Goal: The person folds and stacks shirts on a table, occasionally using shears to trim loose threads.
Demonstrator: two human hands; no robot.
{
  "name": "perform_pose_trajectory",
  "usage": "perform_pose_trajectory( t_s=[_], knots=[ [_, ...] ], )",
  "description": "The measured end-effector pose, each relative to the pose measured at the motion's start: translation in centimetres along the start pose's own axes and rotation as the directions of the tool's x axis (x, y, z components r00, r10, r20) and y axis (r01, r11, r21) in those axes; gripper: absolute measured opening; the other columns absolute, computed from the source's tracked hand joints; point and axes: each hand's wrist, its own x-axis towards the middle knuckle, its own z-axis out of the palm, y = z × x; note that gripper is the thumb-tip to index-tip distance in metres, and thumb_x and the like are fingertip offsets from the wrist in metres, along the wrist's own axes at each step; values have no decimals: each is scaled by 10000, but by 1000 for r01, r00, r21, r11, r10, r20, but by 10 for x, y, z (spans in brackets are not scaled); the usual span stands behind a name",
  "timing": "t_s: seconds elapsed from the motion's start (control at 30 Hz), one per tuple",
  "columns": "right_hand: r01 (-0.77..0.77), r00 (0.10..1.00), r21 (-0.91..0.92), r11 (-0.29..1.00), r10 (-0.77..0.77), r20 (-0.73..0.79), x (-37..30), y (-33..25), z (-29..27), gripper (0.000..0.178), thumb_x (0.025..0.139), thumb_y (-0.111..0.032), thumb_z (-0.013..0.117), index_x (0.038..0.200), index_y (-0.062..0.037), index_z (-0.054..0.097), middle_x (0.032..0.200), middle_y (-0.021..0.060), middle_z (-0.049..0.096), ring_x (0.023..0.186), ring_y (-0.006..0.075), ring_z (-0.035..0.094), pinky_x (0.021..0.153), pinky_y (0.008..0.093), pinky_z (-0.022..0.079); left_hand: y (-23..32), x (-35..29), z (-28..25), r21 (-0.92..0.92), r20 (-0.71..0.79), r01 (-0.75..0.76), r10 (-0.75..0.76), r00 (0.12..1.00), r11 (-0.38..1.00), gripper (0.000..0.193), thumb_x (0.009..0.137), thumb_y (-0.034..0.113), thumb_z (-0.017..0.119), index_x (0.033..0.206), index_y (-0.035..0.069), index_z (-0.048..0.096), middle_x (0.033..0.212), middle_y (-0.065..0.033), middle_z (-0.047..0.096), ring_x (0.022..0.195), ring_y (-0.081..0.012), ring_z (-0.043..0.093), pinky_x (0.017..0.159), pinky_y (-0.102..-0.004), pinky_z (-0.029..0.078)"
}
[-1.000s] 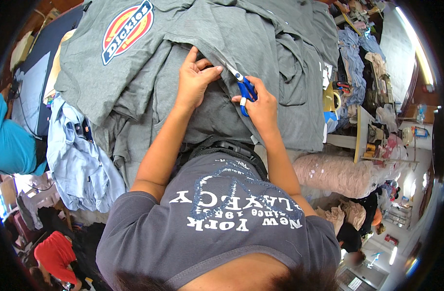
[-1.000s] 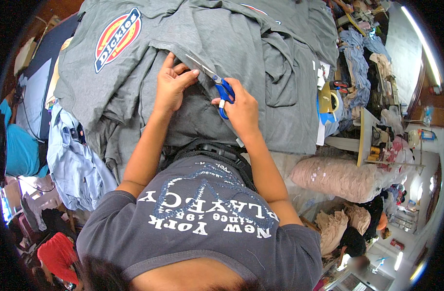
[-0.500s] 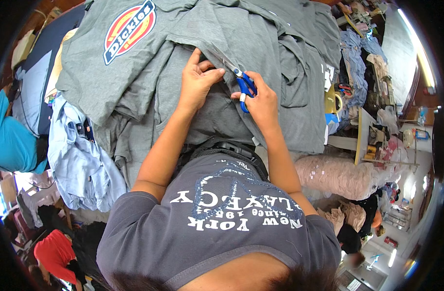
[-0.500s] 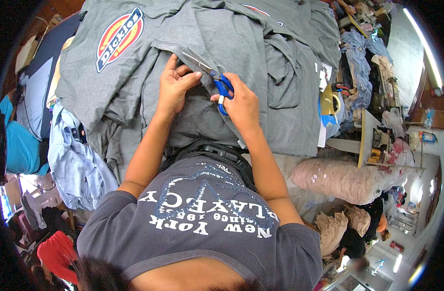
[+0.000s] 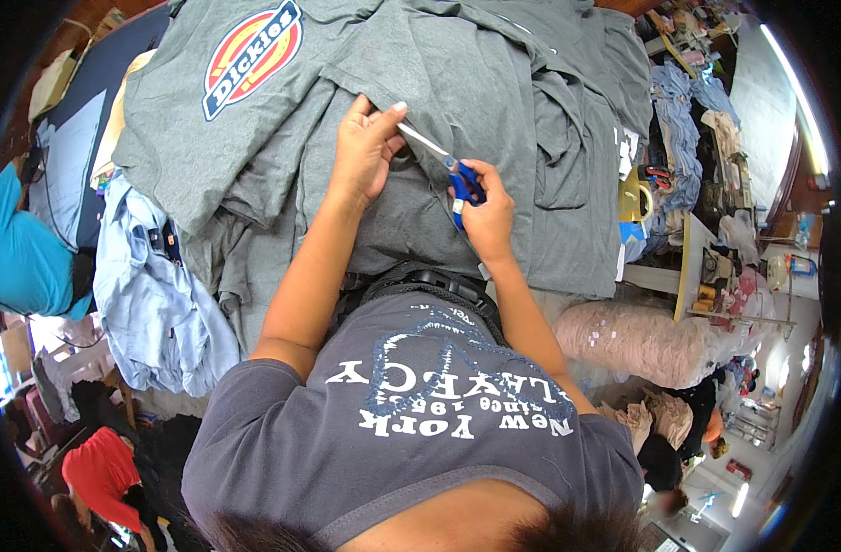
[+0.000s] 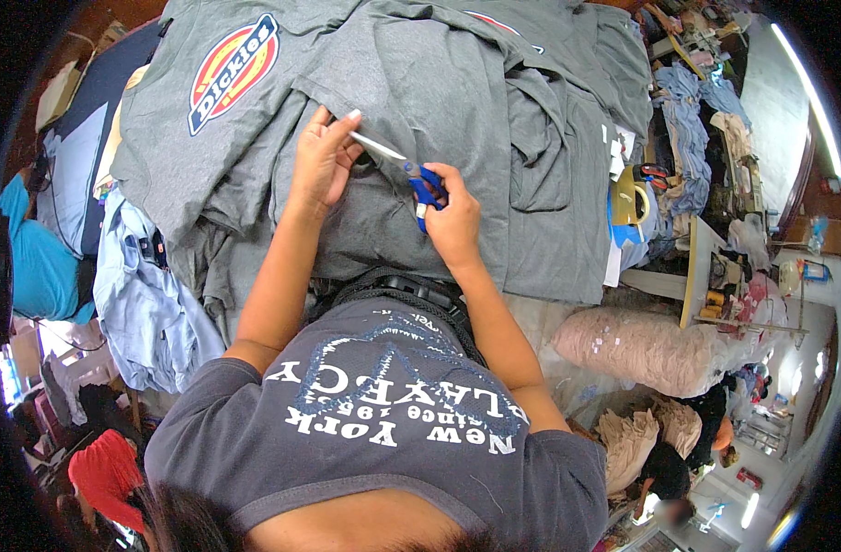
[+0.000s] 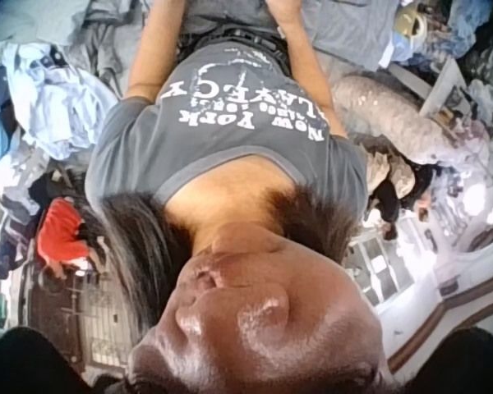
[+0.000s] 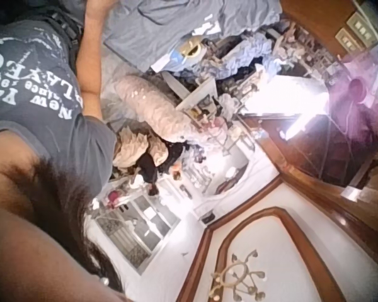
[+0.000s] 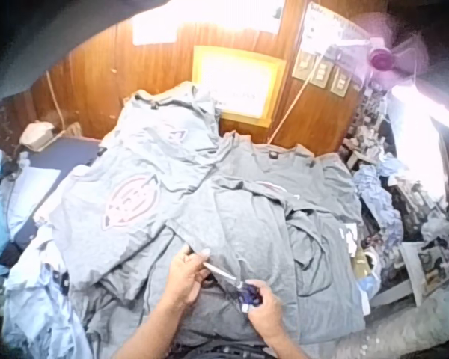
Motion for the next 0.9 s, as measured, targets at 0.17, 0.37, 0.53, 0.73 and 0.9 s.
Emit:
perform_pose_trajectory(
  t_s=[0.17, 0.37, 0.53, 0.73, 0.9],
  knots=[
    [-45, 999, 199, 979, 43, 15, -10, 1, -19, 359, 689, 25, 644, 1017, -37, 512, 828, 71, 617, 750, 108, 574, 668, 231, 438, 6, 8, -4, 76, 4, -149, 149, 989, 986, 566, 754, -41, 556, 1239, 37, 275, 891, -96, 592, 772, -155, 597, 660, -278, 496],
    [-134, 991, 308, 942, 131, 33, -31, 11, -50, 385, 687, 39, 649, 1031, -29, 492, 784, 46, 573, 736, 89, 540, 676, 215, 426, 6, -4, 4, 155, 49, -131, 125, 991, 979, 609, 725, -59, 564, 1253, 57, 284, 972, -113, 583, 819, -158, 589, 682, -279, 488],
    [-179, 984, 292, 940, 165, 72, -48, 9, -78, 395, 680, 43, 649, 1034, -33, 490, 805, 48, 574, 748, 101, 545, 699, 231, 430, 0, -25, 20, 205, 72, -108, 95, 993, 973, 620, 718, -67, 564, 1256, 76, 290, 1006, -115, 577, 836, -155, 591, 693, -276, 496],
    [-248, 968, 242, 938, 234, 87, -67, 21, -117, 412, 674, 34, 654, 1045, -27, 486, 804, 51, 576, 744, 106, 544, 691, 230, 429, -9, -45, 31, 210, 51, -101, 92, 994, 972, 650, 710, -57, 597, 1263, 93, 292, 1010, -95, 571, 843, -158, 589, 677, -269, 501],
    [-283, 959, 256, 924, 273, 75, -67, 34, -142, 458, 675, 20, 663, 1083, -31, 461, 814, 49, 570, 740, 107, 535, 694, 230, 430, -15, -54, 34, 256, 37, -103, 96, 995, 961, 644, 712, -55, 594, 1261, 90, 289, 1016, -97, 565, 828, -156, 587, 645, -252, 497]
  ],
)
